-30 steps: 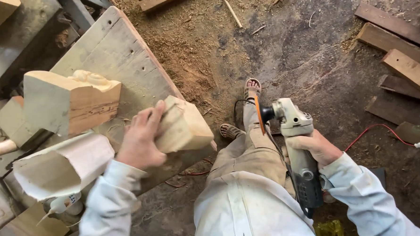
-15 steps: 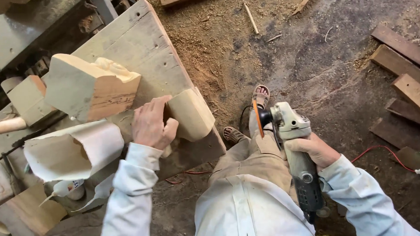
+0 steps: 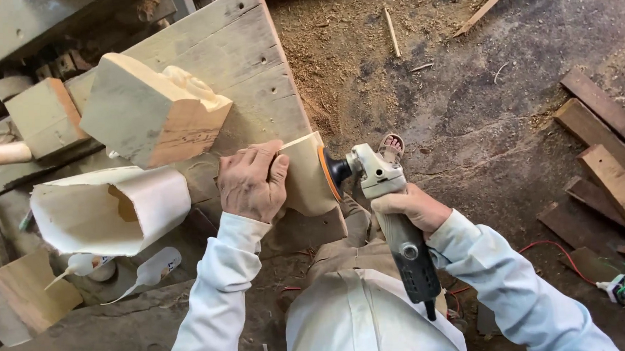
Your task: A person uses an angle grinder with a sanding attachment to smooth and shape a decorative wooden block in a workshop.
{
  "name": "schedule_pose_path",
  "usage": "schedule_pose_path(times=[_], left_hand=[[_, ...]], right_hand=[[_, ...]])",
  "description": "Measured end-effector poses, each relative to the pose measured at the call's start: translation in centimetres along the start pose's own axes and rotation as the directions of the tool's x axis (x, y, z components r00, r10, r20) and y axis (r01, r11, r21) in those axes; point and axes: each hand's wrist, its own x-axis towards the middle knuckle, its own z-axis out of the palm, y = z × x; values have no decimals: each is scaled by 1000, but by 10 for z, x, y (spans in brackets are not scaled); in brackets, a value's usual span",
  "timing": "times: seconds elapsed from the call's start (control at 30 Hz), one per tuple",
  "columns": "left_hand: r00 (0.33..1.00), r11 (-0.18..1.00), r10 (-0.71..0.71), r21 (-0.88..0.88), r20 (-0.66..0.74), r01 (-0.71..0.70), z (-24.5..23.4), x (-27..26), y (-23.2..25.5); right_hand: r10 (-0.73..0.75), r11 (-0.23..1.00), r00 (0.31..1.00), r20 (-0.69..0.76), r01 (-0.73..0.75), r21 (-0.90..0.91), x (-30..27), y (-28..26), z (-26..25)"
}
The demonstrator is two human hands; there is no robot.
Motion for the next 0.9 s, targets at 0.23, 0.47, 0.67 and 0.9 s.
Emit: schedule_pose_path(times=[0.23, 0.47, 0.67, 0.9], left_hand=[[998, 997, -46, -66, 40, 49, -4, 3, 7], [996, 996, -45, -78, 71, 50, -6, 3, 7], [995, 995, -42, -89, 89, 50, -8, 6, 6], [995, 996, -31, -85, 92, 39, -5, 6, 7]], right_hand=[[94, 995, 994, -57, -93, 19, -2, 8, -5], [75, 996, 997, -23, -73, 47, 25, 5, -5], [88, 995, 996, -3, -87, 56, 31, 1, -5], [38, 999, 999, 33, -39, 37, 18, 0, -7]])
